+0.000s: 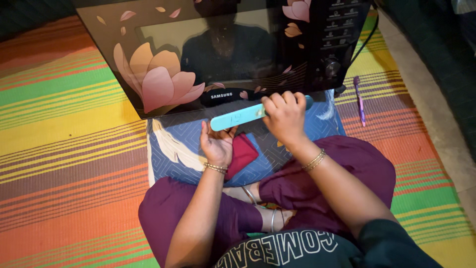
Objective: The person sits on a mat and cleans the front glass door of a microwave using a brush and a red cloth. They brush the surface, wipe with the cloth, open the door to wipe the interior, and continue wiping the exterior.
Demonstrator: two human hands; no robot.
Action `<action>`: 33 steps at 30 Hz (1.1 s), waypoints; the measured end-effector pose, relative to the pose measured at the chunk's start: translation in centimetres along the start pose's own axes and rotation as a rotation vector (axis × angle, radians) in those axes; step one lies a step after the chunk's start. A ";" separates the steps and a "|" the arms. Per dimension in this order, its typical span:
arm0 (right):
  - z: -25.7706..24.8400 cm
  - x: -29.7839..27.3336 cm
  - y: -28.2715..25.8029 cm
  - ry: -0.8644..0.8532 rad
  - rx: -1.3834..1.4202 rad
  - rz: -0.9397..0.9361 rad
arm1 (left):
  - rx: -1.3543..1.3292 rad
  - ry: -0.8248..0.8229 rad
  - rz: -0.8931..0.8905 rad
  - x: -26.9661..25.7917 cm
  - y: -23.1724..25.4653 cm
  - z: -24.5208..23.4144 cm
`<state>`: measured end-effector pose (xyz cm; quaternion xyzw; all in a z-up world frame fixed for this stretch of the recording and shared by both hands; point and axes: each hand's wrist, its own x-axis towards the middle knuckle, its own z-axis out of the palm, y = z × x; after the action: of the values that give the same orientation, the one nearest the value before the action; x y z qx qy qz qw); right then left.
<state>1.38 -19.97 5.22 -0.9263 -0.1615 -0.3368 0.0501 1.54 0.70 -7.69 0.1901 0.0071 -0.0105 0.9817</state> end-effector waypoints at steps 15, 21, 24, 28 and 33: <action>-0.8 -0.5 2.9 -0.057 -0.047 0.134 | 0.063 0.026 -0.027 0.1 0.5 1.9; -0.1 -0.2 -0.4 0.003 -0.044 -0.028 | 0.050 0.061 -0.015 -0.4 0.7 2.0; -1.2 0.1 1.9 -0.026 -0.076 0.076 | 0.082 0.059 -0.037 -0.2 0.8 2.6; -2.9 0.0 4.2 -0.013 -0.067 0.180 | 0.079 0.003 -0.040 0.0 0.9 2.8; -1.5 -0.4 1.2 -0.082 -0.037 0.077 | 0.049 0.001 -0.025 0.0 0.4 1.6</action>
<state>0.53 -21.48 6.11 -0.9455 -0.1213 -0.2995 0.0392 1.60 0.44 -6.04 0.2138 0.0095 -0.0228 0.9766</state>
